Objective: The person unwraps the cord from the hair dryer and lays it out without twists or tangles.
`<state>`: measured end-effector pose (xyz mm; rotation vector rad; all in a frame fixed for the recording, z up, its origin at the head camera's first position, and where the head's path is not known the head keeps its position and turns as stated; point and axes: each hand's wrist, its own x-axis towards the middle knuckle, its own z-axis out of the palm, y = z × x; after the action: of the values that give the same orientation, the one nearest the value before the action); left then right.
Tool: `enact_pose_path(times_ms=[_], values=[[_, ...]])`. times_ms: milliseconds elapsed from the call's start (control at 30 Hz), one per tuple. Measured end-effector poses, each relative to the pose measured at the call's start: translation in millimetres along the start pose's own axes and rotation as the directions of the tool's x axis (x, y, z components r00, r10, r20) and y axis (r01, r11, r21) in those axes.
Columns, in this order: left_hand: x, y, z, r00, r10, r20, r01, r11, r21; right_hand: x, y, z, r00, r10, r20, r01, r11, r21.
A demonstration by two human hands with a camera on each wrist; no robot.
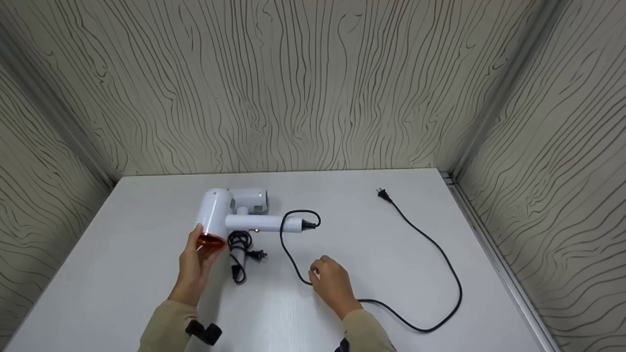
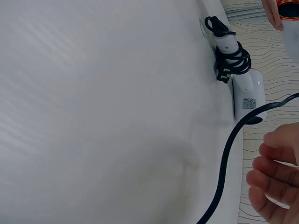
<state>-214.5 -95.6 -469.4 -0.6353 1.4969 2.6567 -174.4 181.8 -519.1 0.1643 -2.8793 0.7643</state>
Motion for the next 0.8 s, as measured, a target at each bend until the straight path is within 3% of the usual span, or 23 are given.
enact_pose_path(times_ms=[367,700,800], values=[[-1.7,0.4,0.9,1.000,-0.012,-0.004,0.012,0.999,0.042,7.8,-8,0,0.993,-0.092,-0.068,0.094,0.995,0.026],[-3.0,1.7,1.9,1.000,0.014,0.016,-0.014,1.000,-0.022,12.8,-16,0,0.989,-0.120,-0.082,0.125,0.990,0.062],[-3.2,1.3,1.6,1.000,0.005,0.019,-0.005,1.000,0.000,13.9,-18,1,0.990,-0.115,-0.080,0.120,0.990,0.067]])
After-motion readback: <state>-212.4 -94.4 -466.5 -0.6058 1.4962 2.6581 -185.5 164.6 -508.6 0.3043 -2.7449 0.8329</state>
